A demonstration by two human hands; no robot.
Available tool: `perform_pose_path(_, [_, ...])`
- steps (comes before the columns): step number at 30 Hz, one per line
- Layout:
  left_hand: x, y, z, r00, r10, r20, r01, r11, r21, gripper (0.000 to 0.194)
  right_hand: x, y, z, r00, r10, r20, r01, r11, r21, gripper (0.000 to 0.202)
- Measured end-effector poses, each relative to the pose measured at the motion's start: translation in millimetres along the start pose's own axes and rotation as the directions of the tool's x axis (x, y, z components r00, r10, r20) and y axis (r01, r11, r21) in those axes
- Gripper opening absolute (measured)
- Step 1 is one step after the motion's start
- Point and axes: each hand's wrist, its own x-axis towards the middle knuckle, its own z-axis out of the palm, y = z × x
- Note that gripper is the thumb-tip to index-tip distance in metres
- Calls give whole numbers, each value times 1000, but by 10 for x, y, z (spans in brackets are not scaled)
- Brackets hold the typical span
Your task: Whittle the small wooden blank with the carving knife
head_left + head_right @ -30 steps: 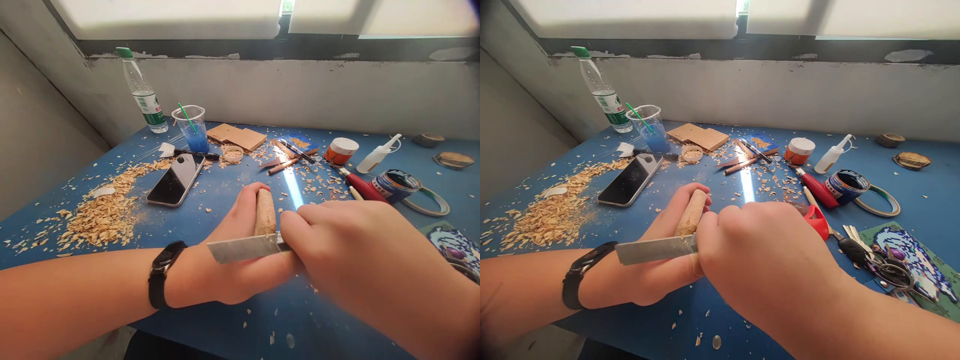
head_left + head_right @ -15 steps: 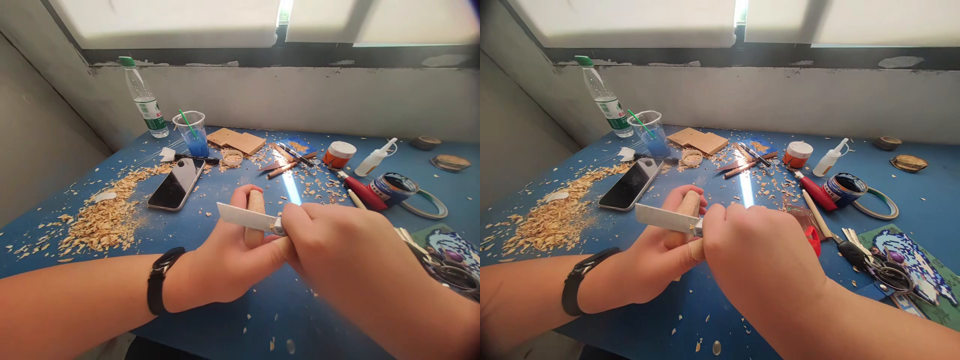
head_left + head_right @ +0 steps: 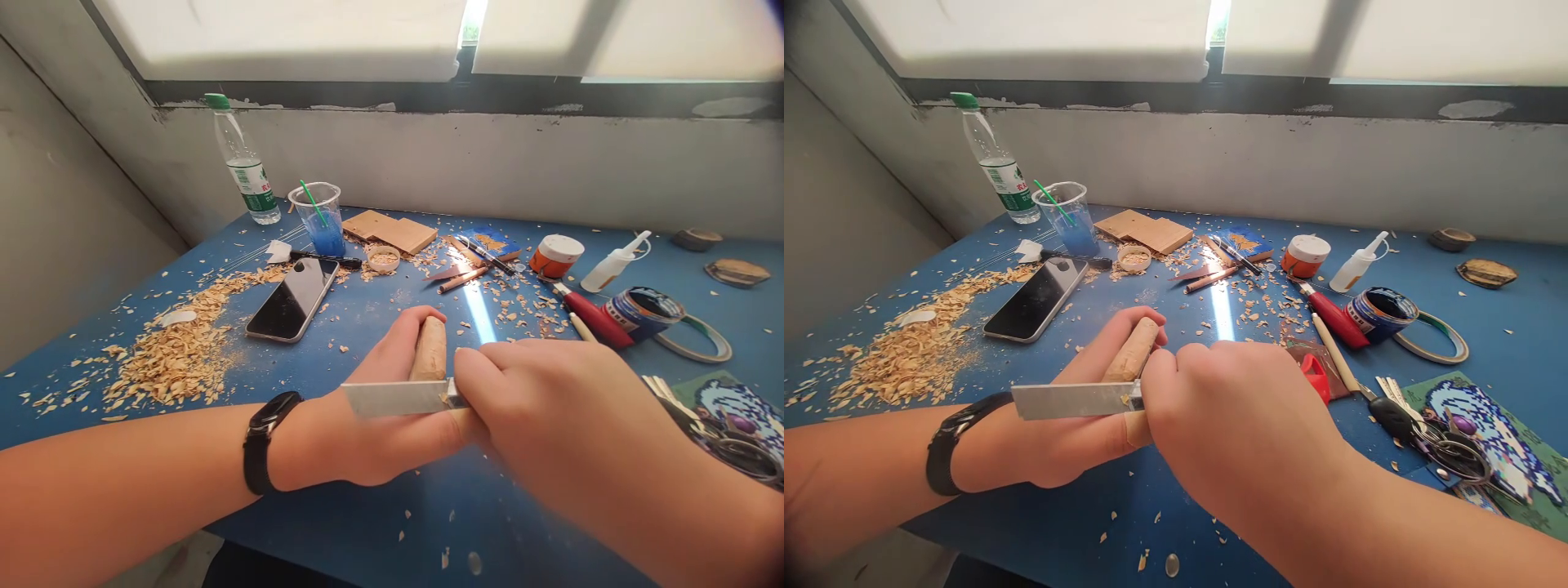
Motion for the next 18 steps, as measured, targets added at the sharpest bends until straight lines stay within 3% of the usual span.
perform_pose_path(2, [17,15,-8,1000,7,17,-7,1000,23,45,-9,-15,30,998,56,-25,-57,997,-52,27])
perform_pose_path(5, [31,57,19,995,-96,-15,96,995,-15,37,-39,-50,85,989,132,-66,-140,980,-140,28])
perform_pose_path(9, [41,113,97,962,-252,-100,228,952,-206,54,-55,-72,115,982,179,-67,-189,962,-195,33])
perform_pose_path(13, [35,88,174,945,-288,-154,228,919,-322,62,15,-78,64,959,262,108,-238,952,-190,37])
perform_pose_path(15, [27,51,195,937,-269,-223,187,925,-331,54,71,-89,30,916,329,228,-292,939,-183,32])
perform_pose_path(18, [23,11,187,947,-256,-193,175,917,-359,47,146,-102,-11,858,394,330,-357,919,-169,24])
